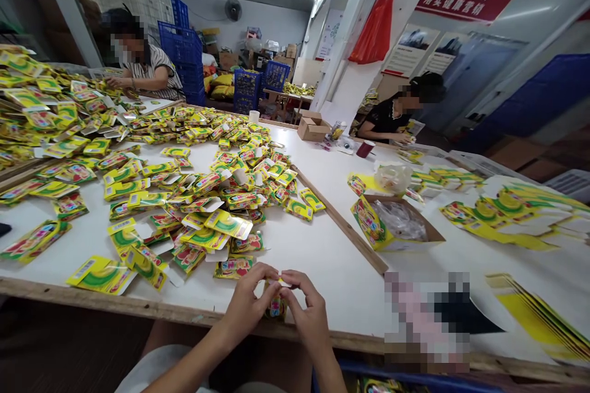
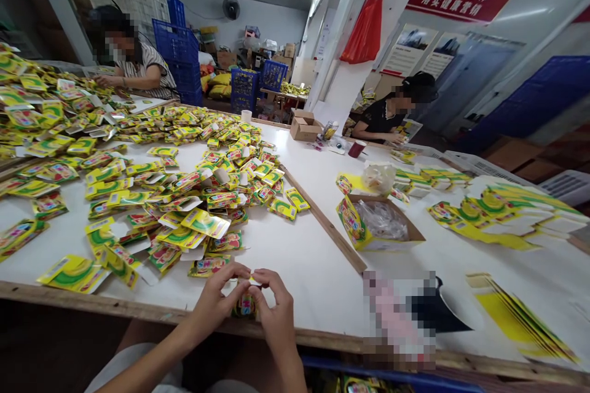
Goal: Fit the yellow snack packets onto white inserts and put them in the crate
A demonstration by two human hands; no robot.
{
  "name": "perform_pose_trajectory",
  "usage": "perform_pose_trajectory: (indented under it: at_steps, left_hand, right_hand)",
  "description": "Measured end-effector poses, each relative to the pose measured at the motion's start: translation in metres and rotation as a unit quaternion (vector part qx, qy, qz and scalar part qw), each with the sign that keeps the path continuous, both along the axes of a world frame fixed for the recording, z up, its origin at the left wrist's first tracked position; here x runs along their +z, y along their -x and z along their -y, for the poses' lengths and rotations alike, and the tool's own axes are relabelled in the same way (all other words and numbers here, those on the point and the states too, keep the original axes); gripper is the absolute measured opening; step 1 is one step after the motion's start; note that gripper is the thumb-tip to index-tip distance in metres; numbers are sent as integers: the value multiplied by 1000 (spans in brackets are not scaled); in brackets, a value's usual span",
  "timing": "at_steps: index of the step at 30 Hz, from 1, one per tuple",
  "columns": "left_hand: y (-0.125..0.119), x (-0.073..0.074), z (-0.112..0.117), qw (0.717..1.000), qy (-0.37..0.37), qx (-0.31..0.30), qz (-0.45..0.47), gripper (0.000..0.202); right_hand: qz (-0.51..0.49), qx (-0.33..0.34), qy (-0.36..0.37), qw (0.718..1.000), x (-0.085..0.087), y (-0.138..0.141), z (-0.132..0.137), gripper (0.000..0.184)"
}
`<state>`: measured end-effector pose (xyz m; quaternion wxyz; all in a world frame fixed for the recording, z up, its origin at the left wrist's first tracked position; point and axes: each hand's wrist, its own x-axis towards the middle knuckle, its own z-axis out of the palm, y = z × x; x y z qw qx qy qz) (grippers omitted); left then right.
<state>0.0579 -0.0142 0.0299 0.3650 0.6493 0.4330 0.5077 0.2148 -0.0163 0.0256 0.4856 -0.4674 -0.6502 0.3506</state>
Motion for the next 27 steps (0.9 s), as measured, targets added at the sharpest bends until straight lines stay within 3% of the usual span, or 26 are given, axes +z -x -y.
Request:
perform_pose_trajectory:
  at_steps: [11,27]
  left_hand:
    - [-6,6,-9,996,75,39,13,11]
    - [-5,2,-7,998,57,29,-10,12]
  right_hand:
    - [17,-40,47,998,8,6,-11,17]
    - [100,5,52,994,21,0,-17,18]
